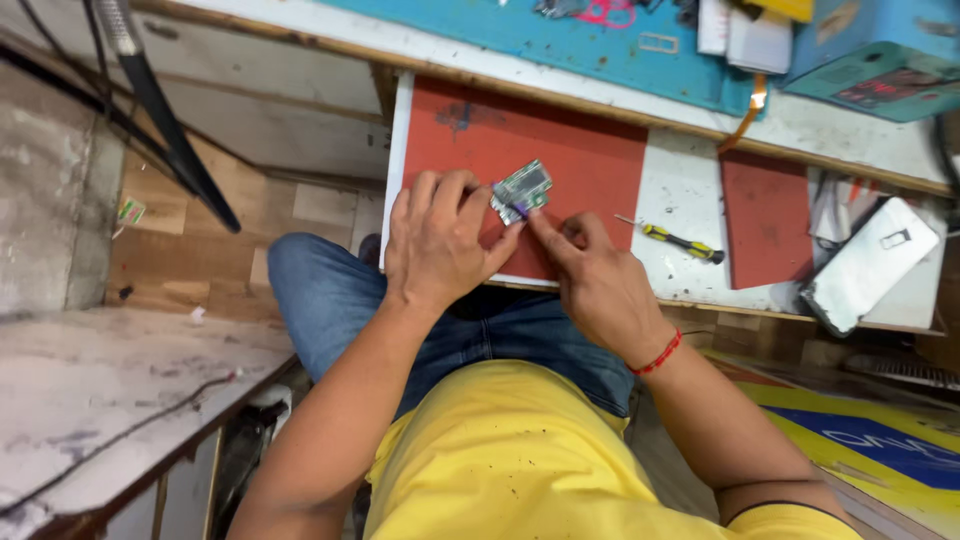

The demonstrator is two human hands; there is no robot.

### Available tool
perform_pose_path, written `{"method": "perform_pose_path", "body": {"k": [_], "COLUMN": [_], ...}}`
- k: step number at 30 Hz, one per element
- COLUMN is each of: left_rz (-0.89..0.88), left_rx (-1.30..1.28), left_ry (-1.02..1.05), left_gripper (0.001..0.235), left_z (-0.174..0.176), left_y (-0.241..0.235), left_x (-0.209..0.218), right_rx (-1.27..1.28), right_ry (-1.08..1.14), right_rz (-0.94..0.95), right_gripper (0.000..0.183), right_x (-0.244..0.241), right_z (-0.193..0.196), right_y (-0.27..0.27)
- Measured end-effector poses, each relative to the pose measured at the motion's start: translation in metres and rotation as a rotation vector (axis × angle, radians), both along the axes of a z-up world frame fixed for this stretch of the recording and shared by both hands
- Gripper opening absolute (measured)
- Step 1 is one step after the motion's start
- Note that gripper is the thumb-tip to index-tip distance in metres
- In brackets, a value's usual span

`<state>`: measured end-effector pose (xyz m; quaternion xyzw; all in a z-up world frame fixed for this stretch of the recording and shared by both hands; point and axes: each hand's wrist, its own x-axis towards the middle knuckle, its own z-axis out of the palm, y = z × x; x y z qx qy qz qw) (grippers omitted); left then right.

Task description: The person cleans a small circuit board and a smartphone screen using a toothbrush and a hot air gun. They scrub the circuit board, then the phone screen, and finally apply hot air to the circuit board.

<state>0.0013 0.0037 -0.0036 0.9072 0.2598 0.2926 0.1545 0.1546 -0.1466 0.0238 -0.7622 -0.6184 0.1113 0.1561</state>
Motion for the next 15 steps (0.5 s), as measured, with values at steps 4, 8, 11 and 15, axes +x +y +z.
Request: {"method": "perform_pose_path", "body": {"k": [4,8,11,15], "left_rz": [-0.012,-0.016,-0.011,0.004], "left_rx": [-0.003,0.031,-0.006,-0.052], "left_ry": [-0.029,-0.083,-0.034,-0.044], "left_gripper": [0.041,0.041,0.039,0.047], "left_z": [-0.014,-0.02,-0.011,0.005], "left_y": [-0.003,-0.002,-0.005,-0.002], "left_x": [-0.002,-0.002,-0.001,-0.003], "right_rx": [0.075,0.065,0.024,-0.254], "right_ry": [-0.027,-0.028,-0.029,-0.007], "right_rz": [-0.052,-0.033,-0.038,-0.02], "right_gripper": [0.059,0.054,0.059,0.056], "right_x": [0.009,0.011,0.011,-0.003], "right_z": [-0.01,-0.012,0.005,0.025], "right_y": [-0.007,-0.003,-0.004,0.002]}}
